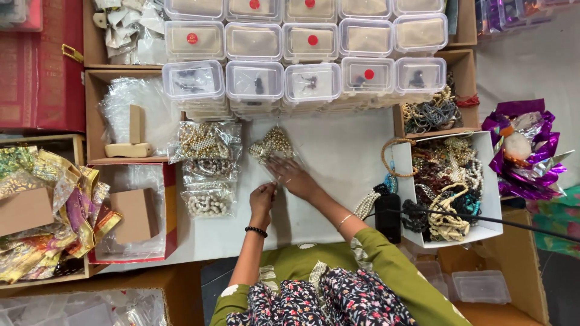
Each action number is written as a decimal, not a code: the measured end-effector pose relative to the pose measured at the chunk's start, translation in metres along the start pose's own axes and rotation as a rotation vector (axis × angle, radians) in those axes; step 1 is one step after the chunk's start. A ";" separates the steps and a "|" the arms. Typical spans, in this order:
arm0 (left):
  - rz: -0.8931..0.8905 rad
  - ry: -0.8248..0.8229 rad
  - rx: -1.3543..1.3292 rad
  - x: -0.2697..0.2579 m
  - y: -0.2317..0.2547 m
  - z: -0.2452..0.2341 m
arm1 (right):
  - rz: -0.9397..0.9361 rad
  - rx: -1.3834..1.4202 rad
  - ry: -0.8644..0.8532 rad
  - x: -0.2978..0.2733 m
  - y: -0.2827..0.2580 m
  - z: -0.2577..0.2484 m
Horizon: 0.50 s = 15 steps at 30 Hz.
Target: The person sorts various necklaces and beaded jewelry from a white box and places them into small clear plastic bags on a table. They handle multiple strands of beads and necklaces, folding them and sealing them inside the bags one by one.
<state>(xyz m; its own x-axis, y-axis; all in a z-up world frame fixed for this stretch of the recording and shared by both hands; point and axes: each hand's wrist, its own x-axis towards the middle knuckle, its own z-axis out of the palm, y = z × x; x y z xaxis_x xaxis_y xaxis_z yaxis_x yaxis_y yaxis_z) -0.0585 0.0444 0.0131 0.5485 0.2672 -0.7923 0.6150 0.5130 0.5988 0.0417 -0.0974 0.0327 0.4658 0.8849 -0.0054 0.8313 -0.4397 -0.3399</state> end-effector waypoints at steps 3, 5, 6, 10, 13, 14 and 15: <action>0.070 -0.003 0.103 0.003 0.002 -0.012 | 0.034 0.006 0.103 -0.004 -0.009 -0.002; 0.060 -0.047 0.115 0.012 -0.006 -0.025 | 0.060 0.080 0.078 -0.022 -0.014 -0.007; 0.059 -0.052 0.116 0.002 0.004 -0.027 | 0.064 0.077 0.078 -0.043 -0.011 0.002; 0.327 0.114 0.257 -0.004 0.008 -0.036 | 0.341 0.363 0.339 -0.093 0.013 0.016; 0.371 0.133 0.153 -0.003 0.011 -0.025 | 0.673 0.708 0.529 -0.073 0.051 0.024; 0.184 0.095 -0.035 -0.006 0.017 -0.020 | 0.868 1.011 0.552 -0.059 0.065 0.030; 0.184 0.097 -0.034 -0.003 0.017 -0.014 | 0.867 1.014 0.551 -0.043 0.067 0.020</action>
<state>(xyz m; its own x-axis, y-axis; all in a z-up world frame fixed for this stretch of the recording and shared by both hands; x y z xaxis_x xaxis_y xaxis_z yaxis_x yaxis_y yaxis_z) -0.0574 0.0636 0.0244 0.5916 0.4358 -0.6783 0.4887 0.4753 0.7316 0.0709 -0.1616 -0.0085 0.9529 0.1269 -0.2754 -0.2291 -0.2939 -0.9280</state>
